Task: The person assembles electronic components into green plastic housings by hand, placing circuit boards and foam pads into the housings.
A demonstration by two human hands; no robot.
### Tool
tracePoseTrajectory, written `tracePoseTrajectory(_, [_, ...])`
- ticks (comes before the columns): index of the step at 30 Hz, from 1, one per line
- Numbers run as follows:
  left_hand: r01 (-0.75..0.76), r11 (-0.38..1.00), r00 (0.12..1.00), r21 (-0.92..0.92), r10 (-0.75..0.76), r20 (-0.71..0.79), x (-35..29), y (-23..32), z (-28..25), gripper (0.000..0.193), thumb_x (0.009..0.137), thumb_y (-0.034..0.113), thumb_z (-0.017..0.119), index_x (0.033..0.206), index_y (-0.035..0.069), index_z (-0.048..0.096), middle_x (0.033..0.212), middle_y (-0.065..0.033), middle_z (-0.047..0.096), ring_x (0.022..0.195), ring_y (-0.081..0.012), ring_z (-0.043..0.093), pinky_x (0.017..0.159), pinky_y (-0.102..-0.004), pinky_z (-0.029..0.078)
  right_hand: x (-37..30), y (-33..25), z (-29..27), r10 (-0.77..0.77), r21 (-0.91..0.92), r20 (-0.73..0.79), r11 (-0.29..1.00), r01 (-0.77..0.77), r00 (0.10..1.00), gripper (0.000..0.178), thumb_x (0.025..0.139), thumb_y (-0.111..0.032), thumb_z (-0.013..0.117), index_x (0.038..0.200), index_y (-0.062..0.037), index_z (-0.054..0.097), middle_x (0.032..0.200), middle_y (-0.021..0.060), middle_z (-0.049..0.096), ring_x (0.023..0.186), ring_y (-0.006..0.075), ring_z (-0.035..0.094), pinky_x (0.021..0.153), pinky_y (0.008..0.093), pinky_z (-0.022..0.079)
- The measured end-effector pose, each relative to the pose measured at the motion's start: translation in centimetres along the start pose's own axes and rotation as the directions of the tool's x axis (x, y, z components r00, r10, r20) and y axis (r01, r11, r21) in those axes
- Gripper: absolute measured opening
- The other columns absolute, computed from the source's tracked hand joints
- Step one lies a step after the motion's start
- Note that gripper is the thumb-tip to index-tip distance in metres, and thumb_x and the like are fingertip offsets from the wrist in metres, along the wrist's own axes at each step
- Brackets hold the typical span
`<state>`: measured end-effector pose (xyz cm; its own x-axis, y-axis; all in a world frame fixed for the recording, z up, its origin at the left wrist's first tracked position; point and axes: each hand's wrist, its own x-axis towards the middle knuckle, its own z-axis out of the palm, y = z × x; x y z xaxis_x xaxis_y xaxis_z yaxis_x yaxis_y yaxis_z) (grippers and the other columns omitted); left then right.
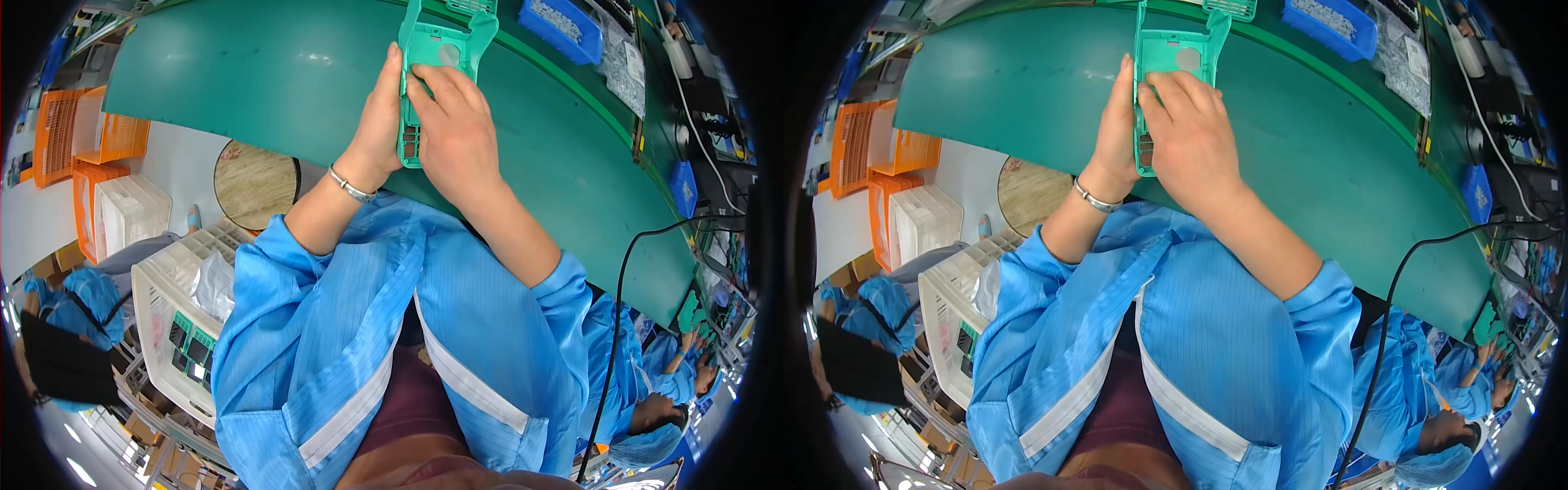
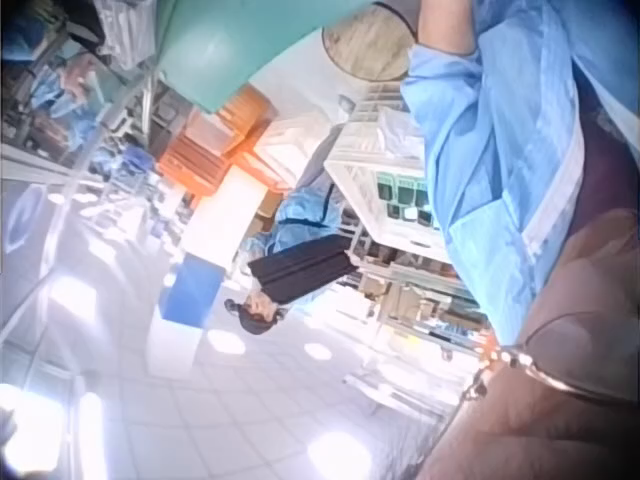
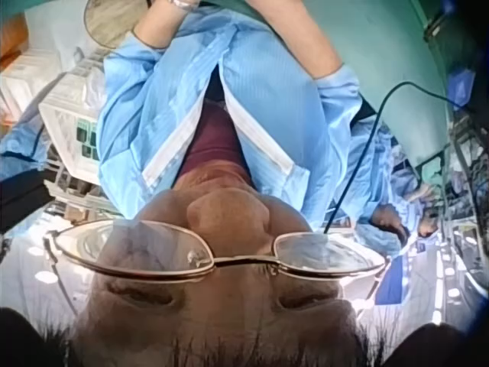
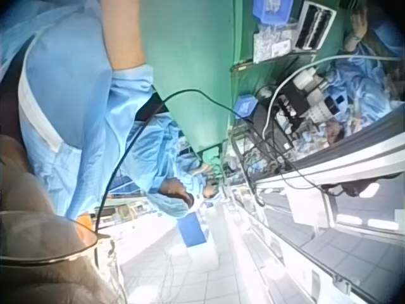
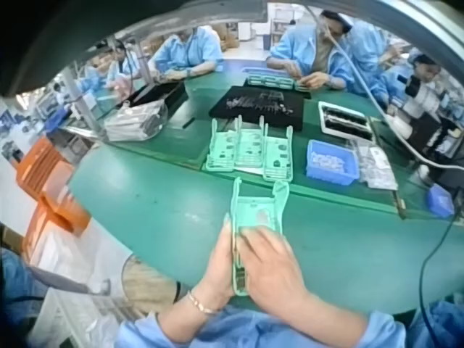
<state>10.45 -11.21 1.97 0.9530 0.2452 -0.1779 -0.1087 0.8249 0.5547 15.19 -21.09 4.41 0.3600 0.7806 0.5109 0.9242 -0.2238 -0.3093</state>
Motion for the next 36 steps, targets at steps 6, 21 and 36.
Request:
tracePoseTrajectory(6, [0.010, 0.997, 0.998, -0.079, -0.004, 0.070, -0.2, 2.5, -0.1, 0.059, 0.094, 0.051, 0.022, 0.126, 0.006, 0.043, 0.115, -0.0087, 0.055, 0.101, -0.0186, 0.057, 0.085, -0.0318, 0.049, 1.4, -0.5, -1.8, 0.019, 0.138, -0.136, 0.990, 0.000, 0.990, 0.041, 0.070, 0.001, 0.057, 0.111, -0.0041, 0.056, 0.119, 0.0167, 0.050, 0.114, 0.0342, 0.044, 0.091, 0.0418, 0.041])
tracePoseTrajectory(21, [-0.206, -0.532, 0.506, 0.821, 0.661, 0.555, -8.7, 13.1, -3.8, 0.037, 0.074, 0.004, 0.059, 0.110, 0.009, 0.053, 0.114, -0.0141, 0.053, 0.106, -0.0308, 0.051, 0.089, -0.0421, 0.040, -3.5, 0.5, 0.5, 0.554, 0.838, 0.472, -0.040, -0.544, 0.686, 0.051, 0.085, -0.006, 0.053, 0.132, 0.0029, 0.034, 0.117, 0.0142, 0.054, 0.098, 0.0193, 0.058, 0.080, 0.0304, 0.050])
tracePoseTrajectory(36, [0.523, -0.612, 0.626, 0.594, 0.748, 0.220, -13.7, 36.9, -22.2, 0.038, 0.080, 0.024, 0.061, 0.115, 0.010, 0.057, 0.115, -0.0127, 0.057, 0.106, -0.0295, 0.054, 0.089, -0.0354, 0.044, -6.8, 0.6, 0.7, 0.529, 0.787, 0.566, -0.119, -0.606, 0.632, 0.048, 0.084, -0.003, 0.054, 0.129, 0.0037, 0.038, 0.114, 0.0136, 0.057, 0.101, 0.0173, 0.057, 0.087, 0.0296, 0.045])
